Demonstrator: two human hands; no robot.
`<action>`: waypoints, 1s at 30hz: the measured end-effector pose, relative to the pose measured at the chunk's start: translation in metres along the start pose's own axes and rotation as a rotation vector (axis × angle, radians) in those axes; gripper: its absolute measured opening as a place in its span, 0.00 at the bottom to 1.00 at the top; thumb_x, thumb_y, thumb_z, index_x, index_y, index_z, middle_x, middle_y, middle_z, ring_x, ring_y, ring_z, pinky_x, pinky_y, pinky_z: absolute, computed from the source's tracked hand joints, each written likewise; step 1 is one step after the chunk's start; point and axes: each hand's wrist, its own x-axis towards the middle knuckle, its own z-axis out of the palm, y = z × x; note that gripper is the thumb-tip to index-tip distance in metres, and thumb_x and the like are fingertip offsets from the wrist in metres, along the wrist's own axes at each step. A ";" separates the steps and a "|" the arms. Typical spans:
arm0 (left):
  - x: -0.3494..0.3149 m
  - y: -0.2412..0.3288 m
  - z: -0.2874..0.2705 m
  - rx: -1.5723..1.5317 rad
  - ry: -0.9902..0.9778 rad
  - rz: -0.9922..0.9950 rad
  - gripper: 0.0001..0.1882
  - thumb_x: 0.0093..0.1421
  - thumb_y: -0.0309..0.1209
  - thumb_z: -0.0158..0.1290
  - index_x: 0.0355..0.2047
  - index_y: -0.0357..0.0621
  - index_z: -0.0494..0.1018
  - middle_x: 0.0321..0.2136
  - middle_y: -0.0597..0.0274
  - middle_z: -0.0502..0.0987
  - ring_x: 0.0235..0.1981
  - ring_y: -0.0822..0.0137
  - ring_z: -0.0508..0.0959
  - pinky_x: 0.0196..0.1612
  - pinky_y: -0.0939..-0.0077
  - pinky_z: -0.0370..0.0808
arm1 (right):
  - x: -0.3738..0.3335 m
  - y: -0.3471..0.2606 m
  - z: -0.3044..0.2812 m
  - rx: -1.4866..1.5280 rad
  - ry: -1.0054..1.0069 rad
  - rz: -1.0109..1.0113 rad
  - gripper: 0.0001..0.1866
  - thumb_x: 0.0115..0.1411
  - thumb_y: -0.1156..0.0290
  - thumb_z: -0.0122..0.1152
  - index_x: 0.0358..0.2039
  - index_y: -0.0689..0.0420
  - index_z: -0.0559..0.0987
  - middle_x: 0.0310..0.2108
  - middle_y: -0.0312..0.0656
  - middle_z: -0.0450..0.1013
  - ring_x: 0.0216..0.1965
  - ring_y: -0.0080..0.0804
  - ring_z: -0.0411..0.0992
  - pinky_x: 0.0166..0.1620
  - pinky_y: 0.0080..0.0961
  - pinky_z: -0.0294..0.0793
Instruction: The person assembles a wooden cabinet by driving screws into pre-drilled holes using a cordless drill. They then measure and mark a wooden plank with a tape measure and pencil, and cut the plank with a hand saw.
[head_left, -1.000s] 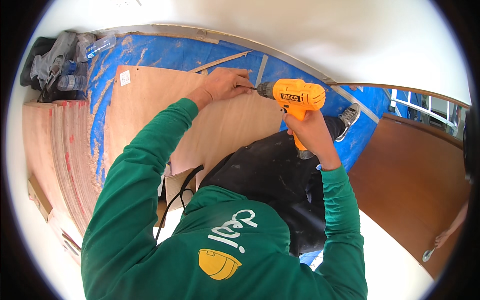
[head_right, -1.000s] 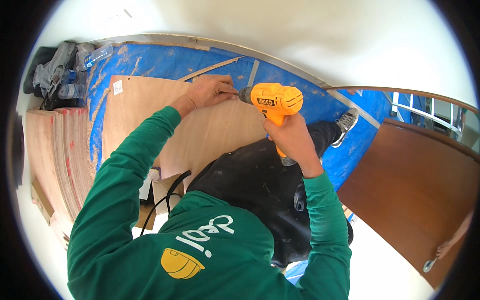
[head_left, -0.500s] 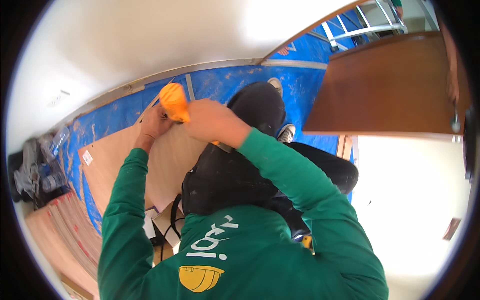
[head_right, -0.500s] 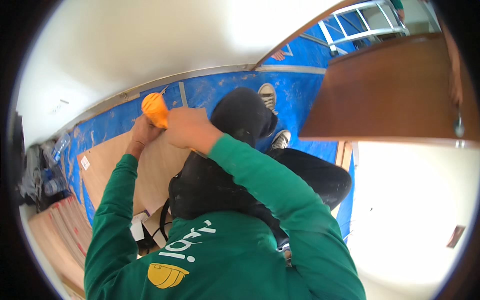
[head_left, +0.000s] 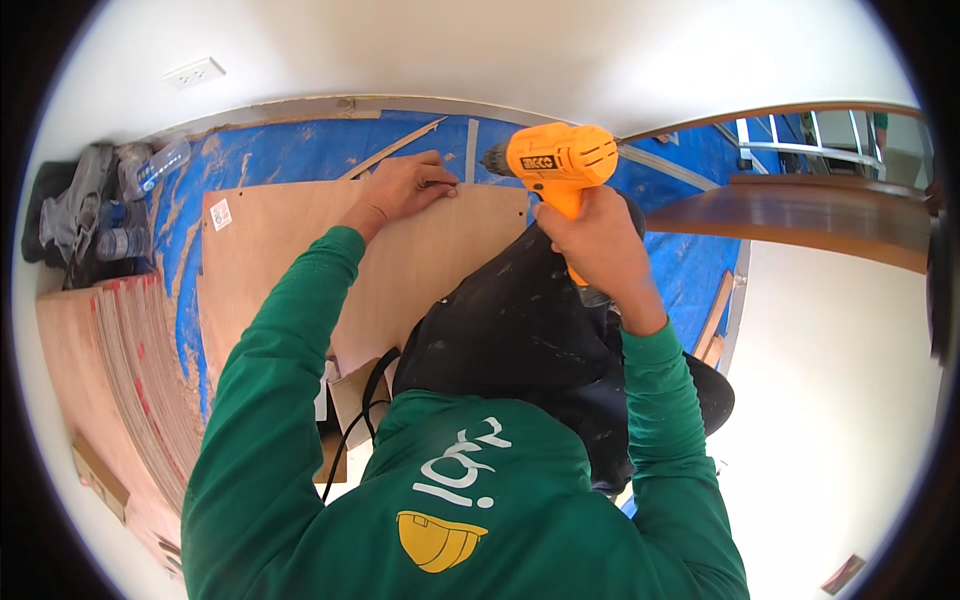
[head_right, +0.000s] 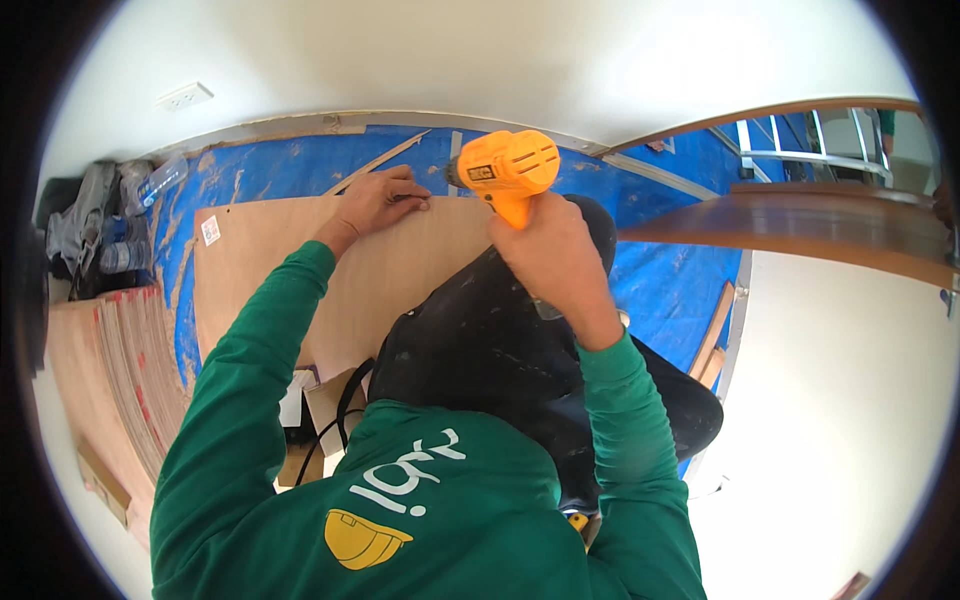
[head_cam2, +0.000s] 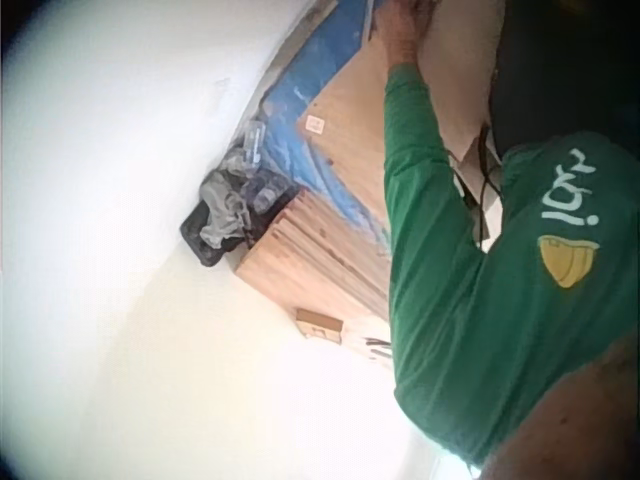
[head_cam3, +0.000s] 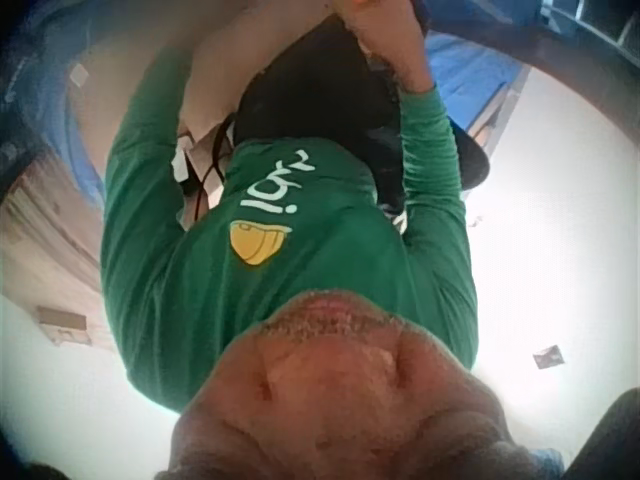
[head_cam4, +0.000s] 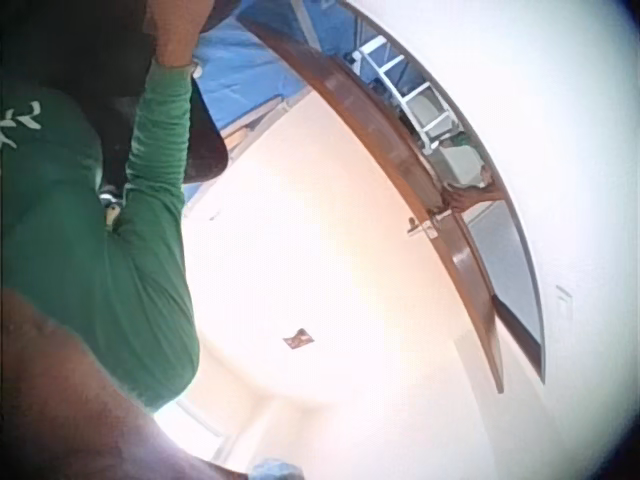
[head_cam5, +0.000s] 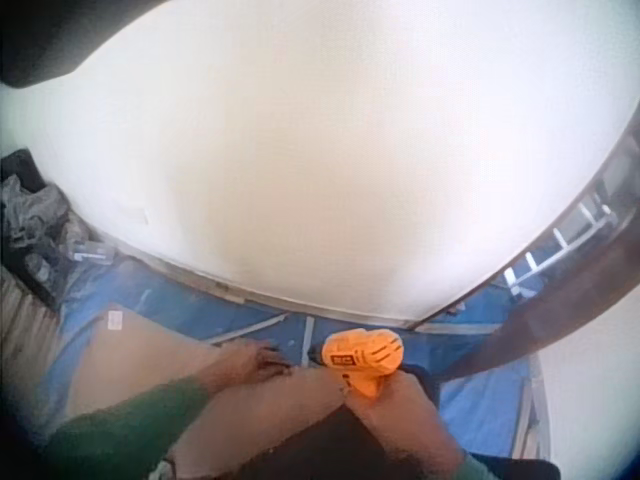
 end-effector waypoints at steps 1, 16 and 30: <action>0.000 0.002 -0.002 -0.028 0.021 0.025 0.10 0.66 0.42 0.70 0.42 0.54 0.91 0.37 0.65 0.82 0.36 0.56 0.86 0.39 0.58 0.80 | 0.005 0.002 -0.002 -0.063 -0.018 0.033 0.21 0.63 0.64 0.66 0.48 0.69 0.85 0.39 0.65 0.84 0.45 0.67 0.83 0.50 0.49 0.83; -0.001 0.003 -0.006 0.048 -0.002 0.035 0.11 0.65 0.44 0.69 0.43 0.57 0.91 0.42 0.67 0.84 0.41 0.54 0.86 0.43 0.57 0.83 | 0.032 0.014 0.025 -0.135 -0.176 0.036 0.24 0.62 0.61 0.67 0.48 0.71 0.85 0.40 0.68 0.84 0.48 0.68 0.83 0.53 0.52 0.83; 0.000 -0.001 -0.004 0.002 0.076 0.103 0.09 0.64 0.41 0.72 0.42 0.55 0.90 0.36 0.65 0.82 0.35 0.54 0.85 0.37 0.56 0.80 | 0.034 0.010 0.028 -0.093 -0.161 0.006 0.22 0.63 0.64 0.66 0.48 0.71 0.85 0.40 0.68 0.84 0.49 0.69 0.82 0.51 0.52 0.83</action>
